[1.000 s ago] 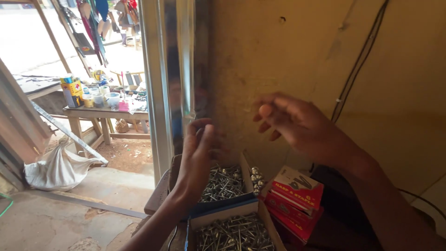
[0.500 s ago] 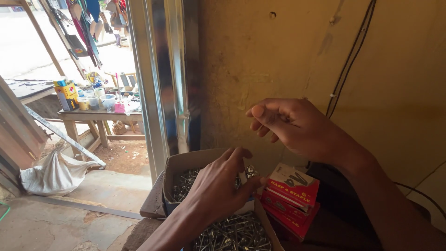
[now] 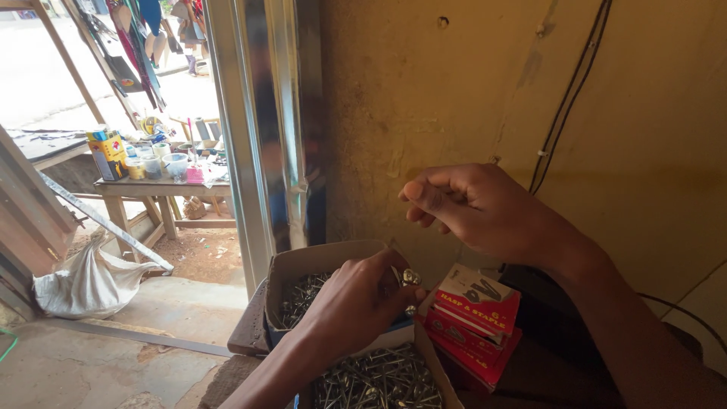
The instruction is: Assembling plastic cable clips by sliding them onto metal nails.
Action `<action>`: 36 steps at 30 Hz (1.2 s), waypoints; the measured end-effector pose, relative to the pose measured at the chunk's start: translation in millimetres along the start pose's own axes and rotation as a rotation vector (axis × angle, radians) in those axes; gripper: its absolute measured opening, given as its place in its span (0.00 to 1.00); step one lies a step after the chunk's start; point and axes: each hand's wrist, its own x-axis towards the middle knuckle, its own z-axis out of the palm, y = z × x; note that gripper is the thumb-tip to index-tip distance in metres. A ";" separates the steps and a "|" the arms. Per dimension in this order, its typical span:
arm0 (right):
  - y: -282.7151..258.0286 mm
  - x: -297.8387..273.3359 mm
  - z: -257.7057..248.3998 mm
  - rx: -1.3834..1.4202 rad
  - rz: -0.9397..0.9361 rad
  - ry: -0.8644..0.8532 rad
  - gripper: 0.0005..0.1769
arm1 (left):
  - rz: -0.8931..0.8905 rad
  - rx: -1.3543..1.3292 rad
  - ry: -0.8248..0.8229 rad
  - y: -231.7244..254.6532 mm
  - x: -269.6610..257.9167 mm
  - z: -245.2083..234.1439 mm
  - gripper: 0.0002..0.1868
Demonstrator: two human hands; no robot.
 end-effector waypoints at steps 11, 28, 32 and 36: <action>8.2 1.8 3.2 -0.038 -0.079 -0.034 0.26 | -0.091 -0.026 0.021 -4.7 3.2 -1.3 0.25; -18.6 -15.8 5.3 0.013 -0.222 0.084 0.14 | 0.057 -0.101 0.235 -18.7 -0.1 -19.9 0.15; -10.3 -18.9 37.7 0.098 -0.372 0.119 0.12 | 0.223 -0.094 0.291 -38.7 2.6 -13.8 0.11; -6.4 -46.7 70.1 -0.036 -0.413 -0.086 0.11 | 0.294 -0.181 0.319 -53.5 8.1 -11.2 0.11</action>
